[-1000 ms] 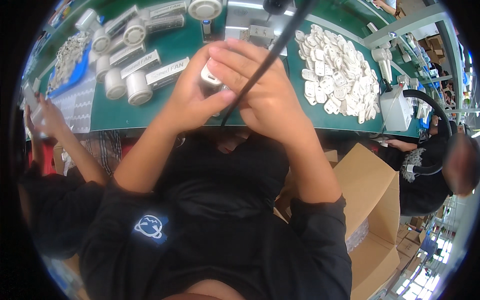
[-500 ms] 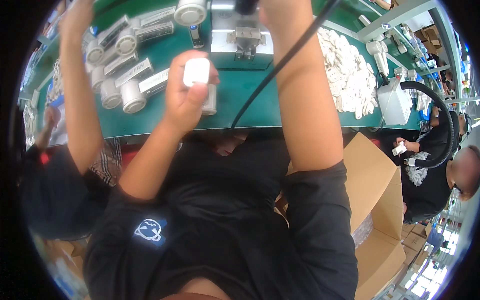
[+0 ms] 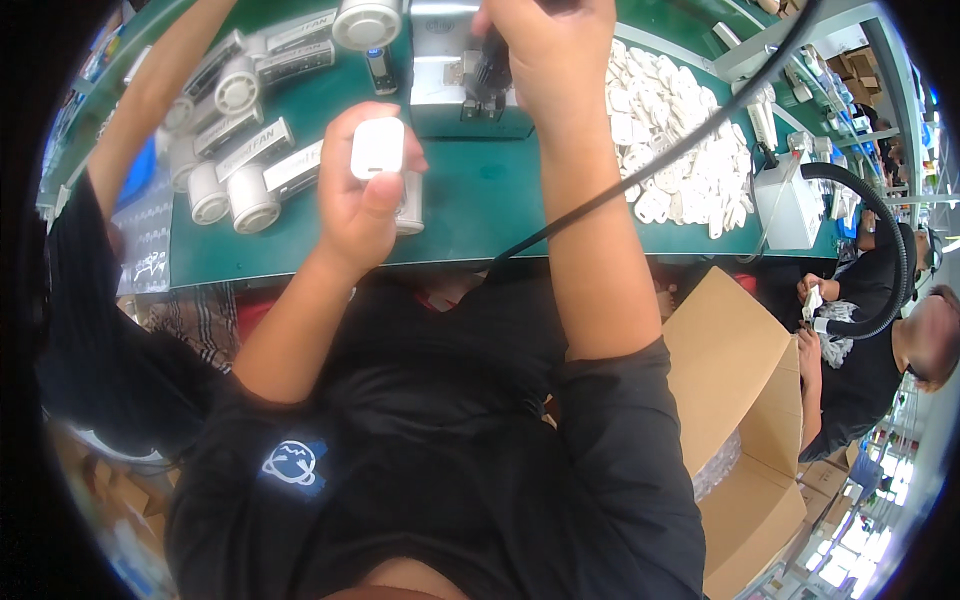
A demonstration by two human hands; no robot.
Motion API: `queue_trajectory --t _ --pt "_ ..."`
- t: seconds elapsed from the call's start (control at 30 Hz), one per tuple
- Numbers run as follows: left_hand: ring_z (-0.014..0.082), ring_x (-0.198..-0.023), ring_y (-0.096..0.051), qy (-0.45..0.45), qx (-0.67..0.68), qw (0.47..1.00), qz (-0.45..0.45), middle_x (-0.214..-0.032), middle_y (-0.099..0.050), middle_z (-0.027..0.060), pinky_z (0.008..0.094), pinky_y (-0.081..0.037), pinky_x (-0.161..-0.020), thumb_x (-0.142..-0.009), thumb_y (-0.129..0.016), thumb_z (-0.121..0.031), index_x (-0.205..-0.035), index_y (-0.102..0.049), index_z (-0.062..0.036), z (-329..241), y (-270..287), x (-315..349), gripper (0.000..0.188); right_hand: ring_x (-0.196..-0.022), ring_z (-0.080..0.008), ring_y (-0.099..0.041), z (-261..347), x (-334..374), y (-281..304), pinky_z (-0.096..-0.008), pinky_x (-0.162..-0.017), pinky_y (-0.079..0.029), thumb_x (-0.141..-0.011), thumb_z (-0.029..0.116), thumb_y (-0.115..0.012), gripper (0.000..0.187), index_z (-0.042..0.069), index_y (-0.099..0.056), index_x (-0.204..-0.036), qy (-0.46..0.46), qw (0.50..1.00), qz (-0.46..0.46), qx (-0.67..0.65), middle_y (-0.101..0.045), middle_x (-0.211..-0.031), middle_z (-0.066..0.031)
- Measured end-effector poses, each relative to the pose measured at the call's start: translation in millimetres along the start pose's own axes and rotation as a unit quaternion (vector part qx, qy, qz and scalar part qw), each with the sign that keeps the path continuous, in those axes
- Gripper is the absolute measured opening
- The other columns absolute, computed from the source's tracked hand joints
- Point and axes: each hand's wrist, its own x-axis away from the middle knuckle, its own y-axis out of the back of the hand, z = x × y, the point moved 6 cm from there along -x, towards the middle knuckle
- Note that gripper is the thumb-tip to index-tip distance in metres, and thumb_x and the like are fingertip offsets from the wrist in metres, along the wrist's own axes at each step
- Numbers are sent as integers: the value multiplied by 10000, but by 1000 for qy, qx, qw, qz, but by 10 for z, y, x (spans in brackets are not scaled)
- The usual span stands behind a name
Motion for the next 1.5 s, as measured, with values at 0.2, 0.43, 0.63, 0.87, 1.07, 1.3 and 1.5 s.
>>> queue_trajectory --t 0.2,0.43,0.63,0.87,1.07,1.3,1.5 --pt "54 -673 -445 9 -1 1000 -6 -811 -490 5 187 -373 -571 -844 -640 -245 -1192 -396 -31 15 21 4 476 -574 -159 -556 178 145 -64 -256 -535 -472 -746 -25 -592 416 0 -435 -1132 -47 998 30 -16 -531 -735 -71" --pt "108 -662 -509 18 -79 997 14 -798 -539 47 230 -422 -576 -821 -655 -292 -1147 -437 -45 -47 -72 -40 463 -567 -188 -552 847 219 -368 -297 -553 -493 -799 68 -536 468 -25 -379 -1229 51 996 58 -42 -524 -706 -95" --pt "180 -691 -558 22 -108 994 2 -819 -570 88 273 -452 -625 -796 -669 -298 -1139 -449 -46 -83 -94 -43 479 -552 -181 -539 969 235 -518 -315 -562 -492 -848 129 -477 456 -15 -345 -1259 75 983 146 -85 -505 -699 -85" --pt "208 -694 -565 -9 -124 992 5 -820 -572 103 282 -455 -633 -790 -668 -313 -1135 -454 -48 -133 -134 -60 485 -548 -172 -536 954 279 -559 -314 -560 -492 -852 139 -487 465 -11 -327 -1262 73 985 141 -64 -500 -694 -75" --pt "235 -707 -578 -12 -142 990 3 -829 -576 118 294 -462 -634 -779 -676 -333 -1121 -463 -46 -148 -95 -53 495 -551 -168 -543 961 240 -600 -313 -562 -501 -851 144 -501 478 -6 -314 -1265 80 977 167 -103 -506 -701 -74" --pt "258 -702 -588 -25 -138 990 4 -836 -582 132 307 -470 -628 -773 -672 -363 -1114 -472 -49 -101 -101 -85 506 -554 -170 -551 910 243 -554 -318 -559 -510 -850 140 -509 479 -4 -315 -1263 60 982 156 -85 -511 -708 -77" --pt "264 -718 -594 -19 -156 988 5 -855 -586 135 310 -474 -637 -769 -674 -351 -1112 -473 -46 -29 -63 -75 501 -539 -173 -543 758 240 -560 -317 -543 -502 -841 143 -527 485 3 -322 -1257 53 984 150 -84 -507 -702 -78"
